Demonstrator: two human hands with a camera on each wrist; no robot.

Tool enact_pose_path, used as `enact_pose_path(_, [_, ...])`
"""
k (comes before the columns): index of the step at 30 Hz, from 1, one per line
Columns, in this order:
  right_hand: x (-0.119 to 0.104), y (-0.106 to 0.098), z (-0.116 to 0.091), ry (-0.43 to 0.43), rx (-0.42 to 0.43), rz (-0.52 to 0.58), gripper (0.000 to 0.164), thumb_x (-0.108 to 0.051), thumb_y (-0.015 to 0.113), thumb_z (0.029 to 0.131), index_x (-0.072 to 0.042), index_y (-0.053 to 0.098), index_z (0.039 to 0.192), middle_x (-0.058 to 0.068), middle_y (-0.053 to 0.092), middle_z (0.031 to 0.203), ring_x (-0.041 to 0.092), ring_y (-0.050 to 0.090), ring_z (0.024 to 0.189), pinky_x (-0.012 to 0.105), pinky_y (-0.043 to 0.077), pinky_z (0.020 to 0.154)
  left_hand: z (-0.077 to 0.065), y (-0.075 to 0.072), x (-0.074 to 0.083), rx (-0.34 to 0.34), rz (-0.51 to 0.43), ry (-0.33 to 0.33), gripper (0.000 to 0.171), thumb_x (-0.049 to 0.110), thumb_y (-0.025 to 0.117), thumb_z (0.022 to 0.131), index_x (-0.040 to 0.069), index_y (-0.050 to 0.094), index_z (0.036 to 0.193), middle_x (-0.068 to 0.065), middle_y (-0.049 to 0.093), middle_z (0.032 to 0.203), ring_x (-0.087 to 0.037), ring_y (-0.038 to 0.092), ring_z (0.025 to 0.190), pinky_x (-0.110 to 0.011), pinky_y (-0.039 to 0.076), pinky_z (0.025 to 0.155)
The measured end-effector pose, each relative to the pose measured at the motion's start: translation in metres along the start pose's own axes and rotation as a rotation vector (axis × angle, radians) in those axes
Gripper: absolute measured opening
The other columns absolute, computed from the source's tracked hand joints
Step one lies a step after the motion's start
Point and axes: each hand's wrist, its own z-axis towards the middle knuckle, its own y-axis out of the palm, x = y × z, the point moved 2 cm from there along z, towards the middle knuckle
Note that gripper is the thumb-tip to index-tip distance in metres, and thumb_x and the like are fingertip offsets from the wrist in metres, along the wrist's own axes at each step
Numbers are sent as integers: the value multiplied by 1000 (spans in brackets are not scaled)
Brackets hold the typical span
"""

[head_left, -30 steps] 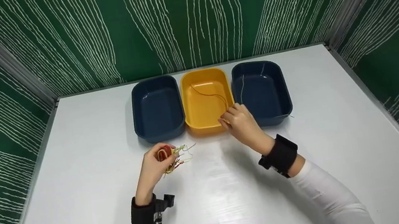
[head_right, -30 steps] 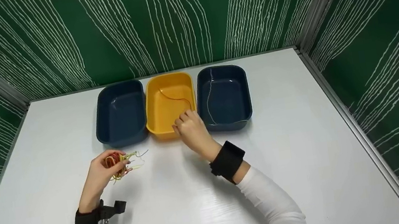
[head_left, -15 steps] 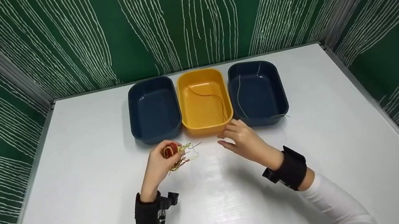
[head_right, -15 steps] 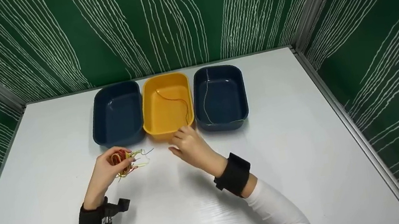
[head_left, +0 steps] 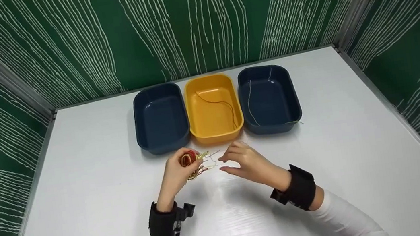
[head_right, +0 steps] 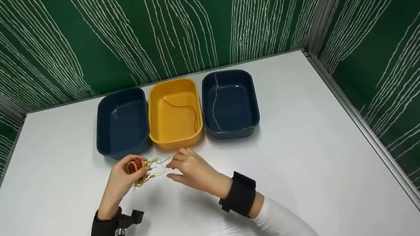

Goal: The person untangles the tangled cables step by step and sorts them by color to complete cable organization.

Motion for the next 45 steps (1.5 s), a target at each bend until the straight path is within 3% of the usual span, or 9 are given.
enact_pose_path(14, [-6, 9, 2, -37, 42, -13, 13, -4, 76, 71, -5, 68, 81, 1, 62, 75, 18, 52, 76, 30, 40, 72, 1, 11, 0, 15, 2, 11, 21, 9, 72, 76, -1, 63, 93, -13, 63, 88, -16, 56, 78, -27, 46, 70])
enact_pose_path(23, [-6, 11, 1, -33, 25, -62, 12, -1, 76, 69, -5, 68, 77, 1, 61, 74, 17, 52, 76, 29, 41, 70, 1, 15, 1, 1, 3, 29, 21, 9, 71, 77, -1, 62, 93, -14, 63, 89, -18, 57, 80, -26, 47, 70])
enact_pose_path(29, [0, 4, -4, 22, 0, -133, 11, 2, 72, 72, -4, 68, 81, 2, 58, 74, 17, 50, 74, 29, 40, 68, 0, 12, -1, 10, 25, 1, 23, 11, 71, 77, -1, 63, 95, -14, 63, 90, -18, 57, 80, -27, 47, 71])
enact_pose_path(32, [5, -1, -8, 42, -11, -171, 11, 3, 71, 73, -3, 68, 81, 3, 58, 75, 19, 50, 75, 29, 40, 68, -3, 8, 6, 22, 18, -16, 21, 7, 70, 78, -4, 62, 95, -17, 63, 90, -22, 58, 83, -31, 48, 74])
enact_pose_path(36, [13, -7, -13, 26, -7, -195, 12, 4, 73, 70, -4, 66, 76, 3, 57, 74, 19, 50, 74, 29, 41, 67, -4, 4, 5, 36, 18, -39, 22, 6, 69, 78, -4, 62, 96, -17, 63, 92, -24, 59, 85, -33, 49, 75])
enact_pose_path(38, [16, -9, -16, 14, -3, -196, 14, 4, 74, 68, -5, 66, 74, 3, 56, 72, 18, 49, 73, 28, 40, 66, -3, 3, -5, 39, 16, -39, 23, 9, 70, 78, -1, 63, 97, -15, 63, 93, -23, 59, 85, -31, 49, 74])
enact_pose_path(45, [27, -22, -25, 23, 50, -234, 18, 8, 77, 62, -3, 67, 72, 4, 55, 68, 18, 48, 68, 28, 37, 61, -5, -4, -7, 55, 19, -17, 22, 10, 71, 77, 0, 63, 96, -14, 63, 91, -19, 57, 81, -28, 48, 71])
